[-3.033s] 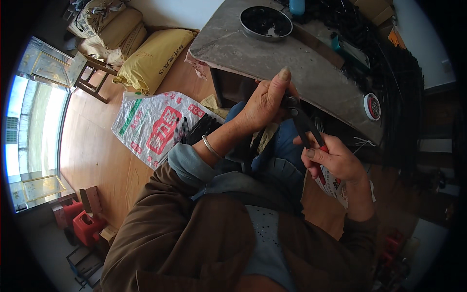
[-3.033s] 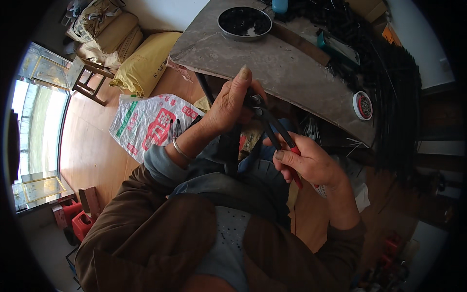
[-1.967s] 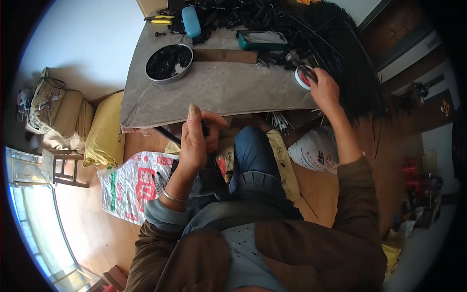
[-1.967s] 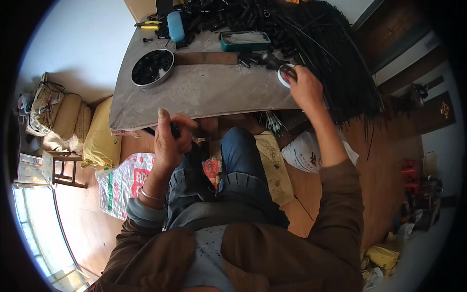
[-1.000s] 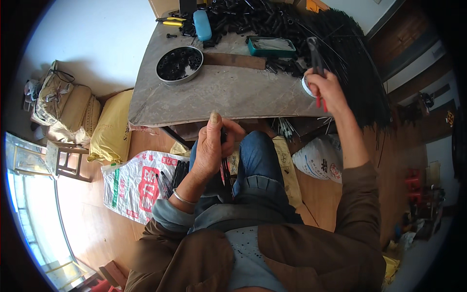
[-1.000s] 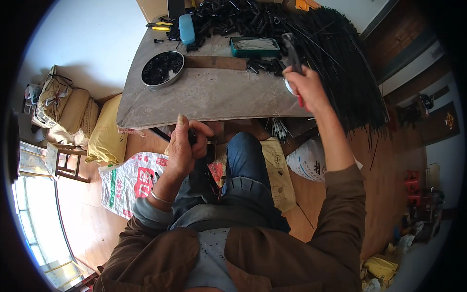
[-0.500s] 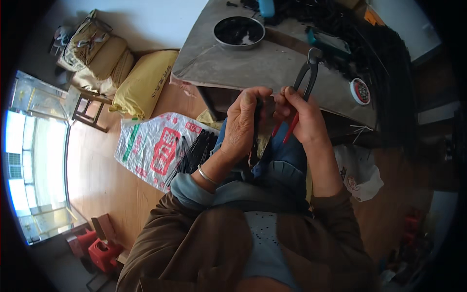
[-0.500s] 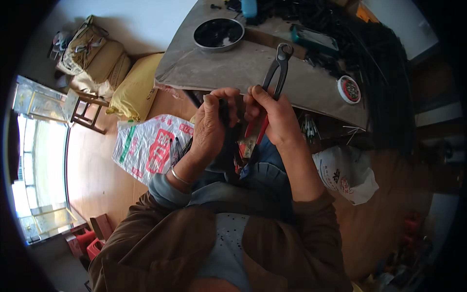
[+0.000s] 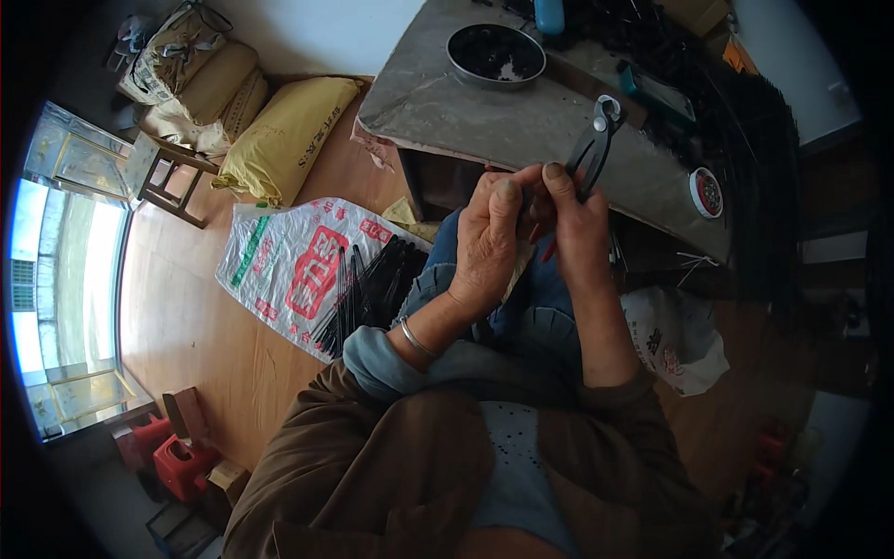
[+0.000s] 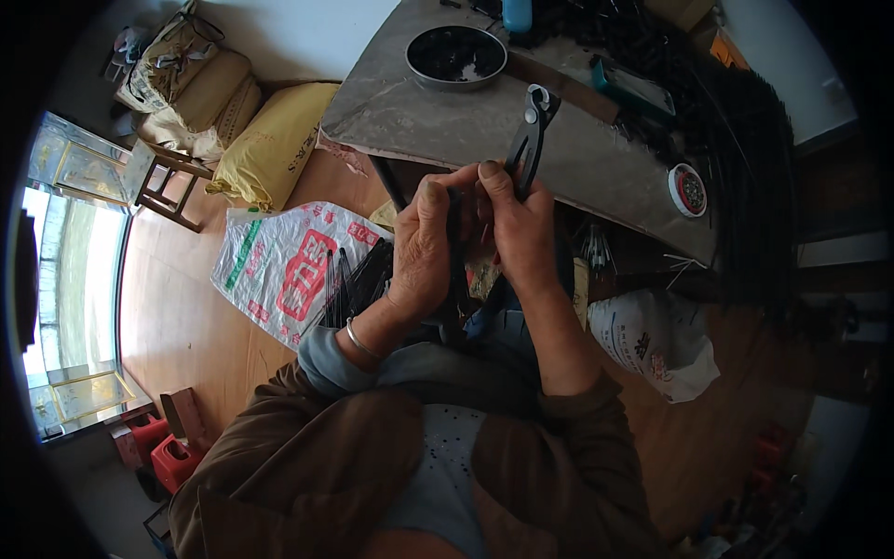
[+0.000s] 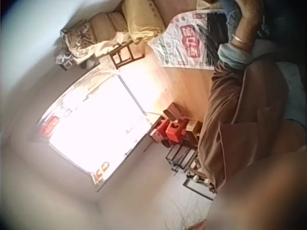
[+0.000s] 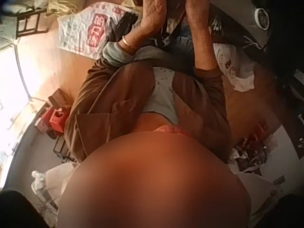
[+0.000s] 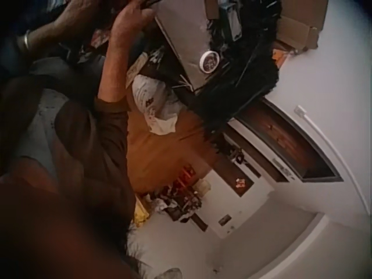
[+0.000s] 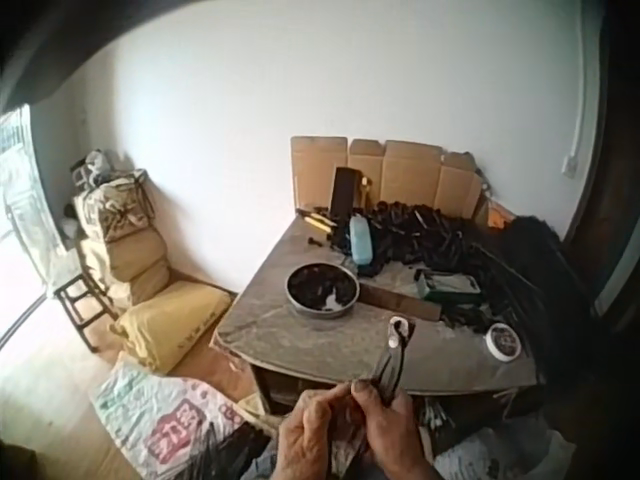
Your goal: Assembling umbrella ribs and hubs into a frame using specialized components and pliers.
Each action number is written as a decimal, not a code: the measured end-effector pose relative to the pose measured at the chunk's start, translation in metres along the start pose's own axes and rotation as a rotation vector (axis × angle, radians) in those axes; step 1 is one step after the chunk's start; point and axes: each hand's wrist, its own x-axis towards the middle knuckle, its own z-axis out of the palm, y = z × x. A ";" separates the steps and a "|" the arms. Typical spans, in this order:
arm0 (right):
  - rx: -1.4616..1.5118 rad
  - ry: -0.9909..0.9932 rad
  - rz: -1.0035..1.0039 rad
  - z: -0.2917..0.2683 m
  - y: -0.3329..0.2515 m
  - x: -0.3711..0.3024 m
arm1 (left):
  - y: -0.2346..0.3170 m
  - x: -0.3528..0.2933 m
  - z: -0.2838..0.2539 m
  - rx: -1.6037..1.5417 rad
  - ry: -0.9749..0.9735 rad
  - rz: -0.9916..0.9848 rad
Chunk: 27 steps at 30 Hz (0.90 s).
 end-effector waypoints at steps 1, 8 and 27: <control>-0.002 0.000 -0.002 0.000 0.003 0.002 | 0.001 0.000 0.001 0.043 -0.001 -0.011; -0.369 0.173 -0.392 0.004 0.018 0.010 | 0.002 -0.004 0.008 0.076 -0.002 0.010; -0.001 -0.104 0.013 0.000 -0.005 -0.012 | 0.014 0.007 -0.009 0.027 -0.112 -0.163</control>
